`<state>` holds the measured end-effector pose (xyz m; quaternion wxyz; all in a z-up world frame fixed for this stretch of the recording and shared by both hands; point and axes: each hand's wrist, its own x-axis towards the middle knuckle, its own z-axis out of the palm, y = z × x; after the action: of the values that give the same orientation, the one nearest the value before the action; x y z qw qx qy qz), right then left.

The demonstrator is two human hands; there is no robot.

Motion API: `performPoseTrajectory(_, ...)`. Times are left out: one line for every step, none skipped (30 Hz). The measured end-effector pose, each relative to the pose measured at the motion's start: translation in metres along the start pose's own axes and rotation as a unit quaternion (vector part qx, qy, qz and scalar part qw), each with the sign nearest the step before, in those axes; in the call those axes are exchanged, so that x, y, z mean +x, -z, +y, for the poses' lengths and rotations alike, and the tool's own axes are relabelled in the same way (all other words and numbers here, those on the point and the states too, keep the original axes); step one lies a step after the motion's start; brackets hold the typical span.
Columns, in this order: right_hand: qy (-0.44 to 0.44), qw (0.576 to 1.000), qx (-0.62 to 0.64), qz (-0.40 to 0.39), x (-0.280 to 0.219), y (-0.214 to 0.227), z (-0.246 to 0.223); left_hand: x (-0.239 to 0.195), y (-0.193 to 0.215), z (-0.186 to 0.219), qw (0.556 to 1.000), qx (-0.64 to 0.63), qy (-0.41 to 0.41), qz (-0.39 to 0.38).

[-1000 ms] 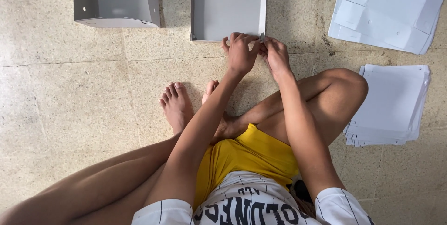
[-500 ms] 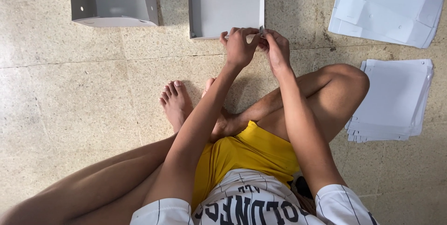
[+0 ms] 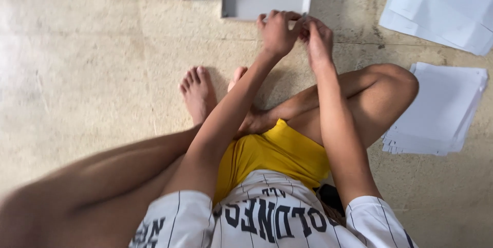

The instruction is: The person sits on the floor and assembles white cardboard boxes by folding flaps and inserting tabs into slots. The person handles multiple flat cardboard pieces, folds them into box shapes, and stacks the completed boxes.

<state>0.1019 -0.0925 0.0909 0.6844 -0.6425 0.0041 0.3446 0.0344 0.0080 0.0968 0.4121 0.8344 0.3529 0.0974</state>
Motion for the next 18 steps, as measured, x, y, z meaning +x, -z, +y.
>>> performPoseTrajectory(0.018, 1.000, 0.008, 0.015, 0.011, -0.002, 0.006, 0.009, -0.003, -0.004, 1.000, 0.008, -0.016, 0.021)
performPoseTrajectory(0.016, 1.000, 0.008, 0.002, 0.010, -0.005, 0.007, 0.006, 0.003, -0.004, 0.999, 0.013, -0.009, 0.032)
performPoseTrajectory(0.011, 1.000, -0.004, 0.009, 0.009, -0.003, 0.008, 0.004, 0.007, -0.001, 1.000, -0.003, -0.007, 0.008)
performPoseTrajectory(0.007, 1.000, -0.017, 0.017, 0.008, 0.000, 0.008, 0.001, 0.009, 0.003, 1.000, -0.018, -0.004, -0.015)
performPoseTrajectory(0.003, 1.000, -0.020, 0.016, 0.000, -0.006, 0.000, 0.001, 0.006, -0.001, 1.000, -0.019, 0.000, -0.016)
performPoseTrajectory(-0.012, 0.999, -0.034, 0.037, -0.008, -0.011, -0.009, 0.001, 0.001, -0.004, 1.000, -0.011, -0.004, -0.018)
performPoseTrajectory(-0.024, 0.997, -0.046, 0.059, -0.013, -0.018, -0.020, 0.005, -0.002, -0.006, 1.000, -0.003, -0.013, -0.020)
performPoseTrajectory(-0.023, 0.997, -0.046, 0.059, -0.015, -0.015, -0.019, 0.002, -0.003, -0.006, 1.000, -0.003, -0.013, -0.020)
performPoseTrajectory(-0.024, 0.998, -0.023, 0.056, -0.014, -0.013, -0.019, 0.003, -0.002, -0.005, 1.000, -0.004, -0.022, -0.019)
performPoseTrajectory(-0.025, 0.998, -0.001, 0.052, -0.012, -0.012, -0.020, 0.004, -0.001, -0.005, 0.999, -0.005, -0.030, -0.018)
performPoseTrajectory(-0.022, 0.998, 0.001, 0.054, -0.014, -0.012, -0.023, 0.004, 0.002, -0.003, 0.999, -0.004, -0.034, -0.018)
performPoseTrajectory(-0.021, 0.999, 0.003, 0.045, -0.015, -0.011, -0.025, 0.005, 0.004, -0.001, 0.999, 0.001, -0.026, -0.030)
performPoseTrajectory(-0.020, 0.999, 0.006, 0.038, -0.017, -0.009, -0.027, 0.005, 0.004, 0.002, 0.999, 0.005, -0.018, -0.045)
performPoseTrajectory(-0.017, 0.999, 0.008, 0.043, -0.016, -0.009, -0.027, 0.006, 0.008, 0.002, 0.999, 0.005, -0.023, -0.048)
performPoseTrajectory(-0.017, 0.999, 0.016, 0.048, -0.017, -0.008, -0.028, 0.007, 0.010, 0.003, 0.998, -0.010, -0.022, -0.058)
performPoseTrajectory(-0.018, 0.998, 0.024, 0.054, -0.018, -0.007, -0.029, 0.008, 0.012, 0.004, 0.997, -0.026, -0.022, -0.069)
performPoseTrajectory(-0.014, 0.998, 0.024, 0.059, -0.015, -0.004, -0.025, 0.010, 0.008, -0.001, 0.997, -0.029, -0.027, -0.072)
performPoseTrajectory(-0.009, 0.998, 0.021, 0.054, -0.012, -0.002, -0.021, 0.011, 0.005, -0.005, 0.997, -0.024, -0.033, -0.071)
